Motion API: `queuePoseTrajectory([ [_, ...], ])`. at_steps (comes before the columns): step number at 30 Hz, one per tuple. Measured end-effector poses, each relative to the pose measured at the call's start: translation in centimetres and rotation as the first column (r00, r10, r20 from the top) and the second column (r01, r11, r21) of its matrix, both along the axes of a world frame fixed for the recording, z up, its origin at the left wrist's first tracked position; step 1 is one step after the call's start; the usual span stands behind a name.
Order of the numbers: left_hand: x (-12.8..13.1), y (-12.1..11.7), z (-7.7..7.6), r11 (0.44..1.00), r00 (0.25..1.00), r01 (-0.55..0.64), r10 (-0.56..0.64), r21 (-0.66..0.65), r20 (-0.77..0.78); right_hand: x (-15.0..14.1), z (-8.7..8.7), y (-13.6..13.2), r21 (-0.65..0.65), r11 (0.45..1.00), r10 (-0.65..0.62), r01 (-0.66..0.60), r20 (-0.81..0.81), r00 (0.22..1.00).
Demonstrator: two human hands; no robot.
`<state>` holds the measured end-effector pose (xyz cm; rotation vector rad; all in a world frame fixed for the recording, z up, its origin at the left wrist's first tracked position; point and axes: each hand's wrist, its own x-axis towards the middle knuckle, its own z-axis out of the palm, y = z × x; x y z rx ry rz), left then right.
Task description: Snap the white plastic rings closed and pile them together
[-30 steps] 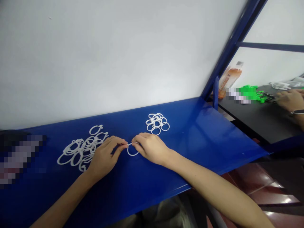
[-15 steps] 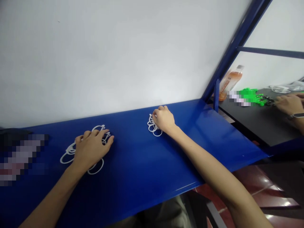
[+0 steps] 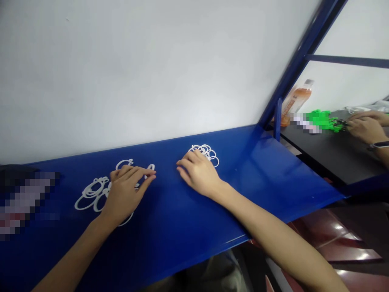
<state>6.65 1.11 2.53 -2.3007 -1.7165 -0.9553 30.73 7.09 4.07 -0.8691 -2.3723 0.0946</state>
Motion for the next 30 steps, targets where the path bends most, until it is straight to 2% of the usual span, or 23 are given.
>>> queuePoseTrajectory([
  [2, 0.7, -0.4, 0.5, 0.989, 0.979, 0.114, -0.096, -0.091, 0.180, -0.6, -0.4, -1.1, -0.067, 0.988, 0.139, -0.140, -0.023, 0.990],
  [4, 1.3, -0.8, 0.9, 0.955, 0.938, 0.194, -0.114, -0.223, 0.327, -1.1, -0.7, -1.8, -0.133, 0.964, 0.225, -0.229, -0.050, 0.973],
  [8, 1.7, -1.3, 0.9, 0.869, 0.876, 0.285, -0.065, -0.405, 0.478, -1.2, -1.2, -2.0, -0.236, 0.934, 0.250, -0.268, -0.102, 0.963],
  [12, 1.7, -1.2, 0.6, 0.808, 0.809, 0.400, -0.090, -0.432, 0.580, -0.8, -1.5, -1.5, -0.249, 0.932, 0.247, -0.264, -0.098, 0.964],
  [14, 1.7, -1.1, 0.5, 0.821, 0.822, 0.381, -0.089, -0.426, 0.563, -0.7, -1.6, -1.4, -0.242, 0.937, 0.240, -0.254, -0.084, 0.967],
  [17, 1.7, -1.0, 0.3, 0.878, 0.866, 0.298, -0.083, -0.375, 0.493, -0.8, -1.6, -1.4, -0.229, 0.934, 0.267, -0.274, -0.065, 0.962],
  [22, 1.8, -0.9, -0.2, 0.925, 0.891, 0.257, -0.114, -0.280, 0.439, -1.0, -1.3, -2.0, -0.232, 0.927, 0.302, -0.294, -0.001, 0.953],
  [27, 1.9, -0.9, -0.3, 0.942, 0.910, 0.146, -0.008, -0.301, 0.415, -0.9, -0.5, -2.4, -0.245, 0.943, 0.204, -0.223, -0.103, 0.974],
  [30, 2.0, -0.8, -0.3, 0.950, 0.921, 0.056, 0.070, -0.309, 0.383, -0.7, -0.3, -2.3, -0.281, 0.926, 0.210, -0.251, -0.167, 0.963],
])
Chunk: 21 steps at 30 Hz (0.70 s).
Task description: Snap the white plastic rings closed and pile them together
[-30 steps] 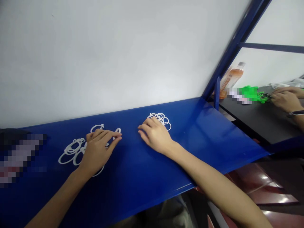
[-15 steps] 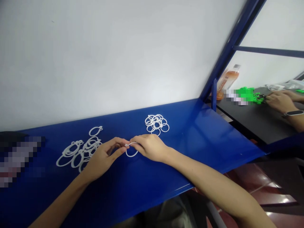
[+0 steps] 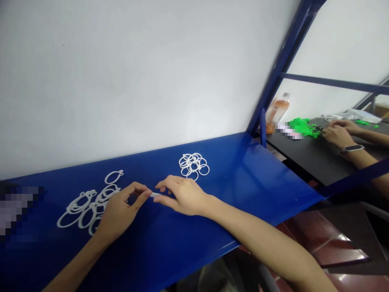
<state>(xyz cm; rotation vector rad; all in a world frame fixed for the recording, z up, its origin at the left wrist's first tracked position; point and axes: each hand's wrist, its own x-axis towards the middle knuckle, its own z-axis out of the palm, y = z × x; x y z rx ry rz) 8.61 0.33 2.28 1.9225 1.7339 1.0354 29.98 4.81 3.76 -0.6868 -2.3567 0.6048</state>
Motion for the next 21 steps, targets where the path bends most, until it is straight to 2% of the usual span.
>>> queuePoseTrajectory([
  [4, 0.0, 0.0, -0.2, 0.999, 1.000, -0.014, 0.014, -0.039, 0.010, -0.2, -0.6, 0.1, -0.014, 0.999, 0.039, -0.039, -0.027, 0.999],
  [10, -0.2, -0.3, -0.3, 0.984, 0.971, 0.139, -0.114, -0.109, 0.208, -0.2, -1.2, 0.4, 0.023, 1.000, -0.001, 0.002, -0.079, 0.997],
  [18, 0.0, -0.1, -0.3, 0.987, 0.982, 0.092, -0.068, -0.132, 0.174, -0.2, -1.0, 0.4, 0.096, 0.986, 0.135, -0.135, 0.003, 0.991],
  [21, 0.0, -0.1, -0.3, 0.989, 0.983, 0.105, -0.086, -0.108, 0.161, -0.2, -1.0, 0.1, 0.116, 0.980, 0.152, -0.159, 0.068, 0.986],
])
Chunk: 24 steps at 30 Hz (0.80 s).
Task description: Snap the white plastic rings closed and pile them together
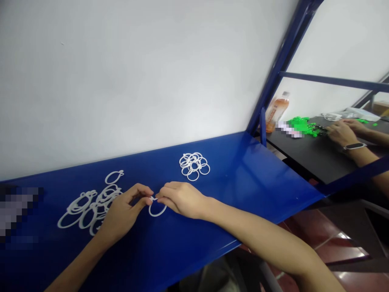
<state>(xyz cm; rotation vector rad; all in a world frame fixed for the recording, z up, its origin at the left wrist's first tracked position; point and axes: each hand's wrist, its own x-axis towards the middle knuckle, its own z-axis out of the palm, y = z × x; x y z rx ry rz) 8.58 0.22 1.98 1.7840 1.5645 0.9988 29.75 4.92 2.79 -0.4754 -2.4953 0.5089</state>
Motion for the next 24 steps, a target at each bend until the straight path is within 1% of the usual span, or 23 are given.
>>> queuePoseTrajectory([
  [5, -0.09, -0.29, 0.28, 0.994, 0.994, 0.104, -0.103, 0.034, -0.031, 0.08, 0.03, -0.52, 0.075, 0.997, 0.007, -0.013, 0.074, 0.997],
  [11, -0.07, -0.23, 0.15, 0.990, 0.989, 0.140, -0.137, 0.037, -0.061, 0.14, -0.41, -0.51, 0.142, 0.990, 0.009, -0.024, 0.108, 0.994],
  [20, 0.23, -0.44, 0.01, 0.977, 0.978, 0.202, -0.197, 0.063, -0.067, 0.25, -0.59, -0.59, 0.190, 0.982, 0.001, -0.020, 0.101, 0.995],
  [22, 0.30, -0.44, 0.11, 0.978, 0.979, 0.197, -0.193, 0.069, -0.061, 0.20, -0.53, -0.67, 0.180, 0.984, -0.001, -0.017, 0.098, 0.995],
  [24, 0.33, -0.44, 0.29, 0.983, 0.985, 0.171, -0.168, 0.064, -0.049, 0.11, -0.30, -0.81, 0.132, 0.991, -0.022, 0.012, 0.073, 0.997],
])
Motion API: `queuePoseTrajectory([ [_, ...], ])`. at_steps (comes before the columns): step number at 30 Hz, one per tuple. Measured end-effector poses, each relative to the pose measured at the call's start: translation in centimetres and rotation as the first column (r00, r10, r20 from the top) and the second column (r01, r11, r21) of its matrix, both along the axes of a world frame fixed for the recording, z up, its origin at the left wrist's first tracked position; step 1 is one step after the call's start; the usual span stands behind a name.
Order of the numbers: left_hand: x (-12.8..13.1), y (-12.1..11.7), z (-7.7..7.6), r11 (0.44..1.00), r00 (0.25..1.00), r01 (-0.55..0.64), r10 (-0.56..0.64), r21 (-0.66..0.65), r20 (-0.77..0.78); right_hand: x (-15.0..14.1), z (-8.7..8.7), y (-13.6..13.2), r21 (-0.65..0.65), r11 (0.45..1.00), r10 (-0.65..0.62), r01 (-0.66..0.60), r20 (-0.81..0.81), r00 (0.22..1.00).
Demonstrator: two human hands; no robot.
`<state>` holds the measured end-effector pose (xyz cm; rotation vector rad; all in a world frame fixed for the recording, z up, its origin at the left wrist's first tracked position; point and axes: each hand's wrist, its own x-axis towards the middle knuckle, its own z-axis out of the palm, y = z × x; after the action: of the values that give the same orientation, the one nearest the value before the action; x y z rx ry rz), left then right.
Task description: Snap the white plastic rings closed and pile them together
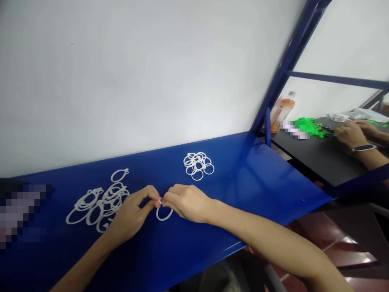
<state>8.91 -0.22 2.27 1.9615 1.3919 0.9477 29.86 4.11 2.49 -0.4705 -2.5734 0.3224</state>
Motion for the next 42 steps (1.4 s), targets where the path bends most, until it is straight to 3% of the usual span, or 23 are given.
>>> queuePoseTrajectory([
  [6, 0.3, -0.3, 0.4, 0.999, 0.994, -0.038, 0.039, -0.017, 0.099, -0.2, 0.8, -0.3, -0.153, 0.961, -0.250, 0.229, -0.132, 0.959],
  [10, 0.8, -0.3, 0.0, 0.994, 0.996, -0.091, 0.090, 0.053, 0.012, -0.1, 0.7, 0.1, -0.191, 0.932, -0.328, 0.309, -0.074, 0.942],
  [15, 0.5, 0.0, -0.3, 0.977, 0.985, -0.143, 0.156, 0.157, -0.069, 0.1, 0.8, 0.6, -0.236, 0.953, -0.226, 0.187, -0.149, 0.963],
  [20, 0.2, 0.1, -0.4, 0.985, 0.989, -0.124, 0.132, 0.118, -0.071, 0.3, 1.1, 0.8, -0.203, 0.979, -0.048, 0.018, -0.140, 0.989],
  [25, -0.6, 0.5, -0.5, 0.979, 0.977, -0.127, 0.151, 0.159, -0.147, 0.7, 1.0, 1.7, -0.141, 0.990, -0.009, -0.006, -0.103, 0.995],
  [28, -2.7, 1.4, -0.1, 0.937, 0.909, -0.231, 0.304, 0.264, -0.285, 1.7, 1.4, 4.5, -0.109, 0.982, -0.172, 0.156, -0.162, 0.972],
  [31, -5.3, 2.3, 0.1, 0.876, 0.761, -0.363, 0.476, 0.318, -0.441, 3.1, 1.9, 8.9, -0.156, 0.909, -0.408, 0.386, -0.146, 0.901],
  [35, -7.2, 3.0, -0.4, 0.872, 0.609, -0.432, 0.469, 0.228, -0.640, 4.2, 1.8, 13.5, -0.258, 0.832, -0.518, 0.491, -0.047, 0.854],
  [42, -7.0, 3.0, -1.1, 0.886, 0.606, -0.395, 0.450, 0.242, -0.656, 4.5, 0.2, 14.7, -0.267, 0.808, -0.545, 0.526, 0.002, 0.838],
])
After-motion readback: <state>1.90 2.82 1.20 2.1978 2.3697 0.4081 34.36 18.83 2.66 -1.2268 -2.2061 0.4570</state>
